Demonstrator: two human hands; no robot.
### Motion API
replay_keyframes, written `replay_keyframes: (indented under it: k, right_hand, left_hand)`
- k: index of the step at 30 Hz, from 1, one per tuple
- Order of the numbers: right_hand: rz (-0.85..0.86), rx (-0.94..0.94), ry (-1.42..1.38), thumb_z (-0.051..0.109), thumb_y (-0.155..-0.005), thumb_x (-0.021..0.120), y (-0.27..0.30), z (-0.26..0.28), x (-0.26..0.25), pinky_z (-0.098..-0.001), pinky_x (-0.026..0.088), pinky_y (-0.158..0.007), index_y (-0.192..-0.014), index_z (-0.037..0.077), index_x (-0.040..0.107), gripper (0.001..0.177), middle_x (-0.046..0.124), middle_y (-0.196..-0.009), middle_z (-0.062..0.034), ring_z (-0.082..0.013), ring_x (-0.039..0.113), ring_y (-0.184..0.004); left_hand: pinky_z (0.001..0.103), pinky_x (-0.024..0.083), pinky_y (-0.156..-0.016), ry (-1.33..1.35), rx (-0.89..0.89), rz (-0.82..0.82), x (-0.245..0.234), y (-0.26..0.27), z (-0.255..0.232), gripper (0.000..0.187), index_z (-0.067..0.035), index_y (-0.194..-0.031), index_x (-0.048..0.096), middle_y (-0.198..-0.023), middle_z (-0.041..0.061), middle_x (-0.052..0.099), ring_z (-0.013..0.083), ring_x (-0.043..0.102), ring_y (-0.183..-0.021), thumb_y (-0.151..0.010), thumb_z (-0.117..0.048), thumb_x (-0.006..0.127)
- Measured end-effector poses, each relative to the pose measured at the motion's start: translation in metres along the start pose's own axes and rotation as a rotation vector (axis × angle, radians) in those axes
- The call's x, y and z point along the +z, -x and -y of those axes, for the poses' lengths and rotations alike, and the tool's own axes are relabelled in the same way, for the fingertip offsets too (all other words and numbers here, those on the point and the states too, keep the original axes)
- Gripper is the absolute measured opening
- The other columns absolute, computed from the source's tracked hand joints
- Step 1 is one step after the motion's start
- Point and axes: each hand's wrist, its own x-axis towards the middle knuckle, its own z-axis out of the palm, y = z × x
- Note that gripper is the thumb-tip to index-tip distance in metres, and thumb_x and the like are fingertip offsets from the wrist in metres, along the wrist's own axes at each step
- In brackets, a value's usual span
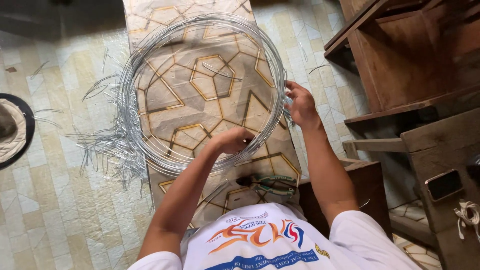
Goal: Cutting individual wire strands from a large coil using pliers
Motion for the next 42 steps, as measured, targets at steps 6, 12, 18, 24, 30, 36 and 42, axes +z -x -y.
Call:
replay_keyframes:
  k: [6,12,18,24,30,36,42]
  right_hand:
    - [0.149,-0.088,-0.453,-0.011,-0.088,0.058,-0.023,-0.054,-0.014,-0.0391,0.063,-0.091,-0.130,0.008,0.068,0.048,0.074,-0.115,-0.0112,-0.0223,0.075,-0.102]
    - [0.105,-0.028,-0.520,-0.016,-0.091,0.060,-0.016,-0.061,-0.012,-0.0430,0.065,-0.089,-0.141,0.012,0.057,0.057,0.074,-0.110,-0.0191,-0.0284,0.076,-0.100]
    - [-0.063,-0.019,-0.229,0.011,-0.094,0.078,-0.008,-0.050,-0.028,-0.0183,0.040,-0.039,-0.132,0.013,0.056,0.044,0.057,-0.072,0.0020,-0.0064,0.048,-0.046]
    - [-0.164,-0.046,-0.203,0.014,-0.106,0.053,0.020,-0.013,-0.071,-0.0148,0.027,-0.034,-0.122,0.012,0.065,0.020,0.028,-0.057,0.0101,-0.0015,0.033,-0.038]
    - [-0.284,-0.024,-0.172,0.018,-0.106,0.053,0.072,0.026,-0.143,-0.0145,0.024,-0.041,-0.121,0.018,0.066,0.020,0.027,-0.061,0.0093,-0.0007,0.032,-0.043]
    - [-0.361,-0.097,-0.087,0.014,-0.101,0.053,0.118,0.024,-0.234,-0.0196,0.014,-0.043,-0.121,0.015,0.067,0.025,0.031,-0.063,0.0074,-0.0028,0.025,-0.046]
    - [-0.484,-0.151,0.040,0.015,-0.103,0.054,0.152,0.011,-0.286,-0.0210,0.015,-0.042,-0.122,0.014,0.064,0.021,0.033,-0.063,0.0062,-0.0023,0.025,-0.044]
  left_hand:
    - [0.049,0.053,-0.087,0.232,0.127,0.135,-0.019,0.016,-0.023,0.018,-0.008,-0.105,0.071,-0.096,0.015,0.076,0.0276,0.070,-0.096,-0.093,-0.020,0.064]
    - [0.038,0.056,-0.073,0.267,0.122,0.156,-0.015,0.012,-0.013,0.018,-0.011,-0.100,0.072,-0.085,0.009,0.073,0.0209,0.067,-0.081,-0.093,-0.028,0.069]
    - [0.032,0.057,-0.065,0.303,0.142,0.150,-0.032,0.035,-0.044,0.020,-0.016,-0.104,0.073,-0.072,0.004,0.066,0.0158,0.068,-0.072,-0.091,-0.031,0.077]
    - [0.030,0.055,-0.065,0.707,0.086,0.164,-0.029,0.060,-0.075,0.027,-0.009,-0.102,0.075,-0.082,0.002,0.066,0.0148,0.065,-0.073,-0.085,-0.006,0.055]
    - [0.037,0.058,-0.058,1.232,-0.079,0.292,-0.023,0.033,-0.049,0.048,-0.004,-0.109,0.067,-0.082,0.021,0.071,0.0283,0.073,-0.065,-0.096,-0.047,0.052]
    - [0.037,0.039,-0.059,-0.018,-0.030,-0.109,-0.030,0.037,-0.102,0.041,-0.015,-0.106,0.062,-0.080,0.004,0.061,0.0195,0.053,-0.071,-0.083,-0.043,0.081]
    - [0.053,0.046,-0.046,-0.278,0.041,-0.455,-0.020,0.052,-0.127,0.015,0.000,-0.087,0.049,-0.068,0.021,0.064,0.0380,0.059,-0.056,-0.100,-0.001,0.041]
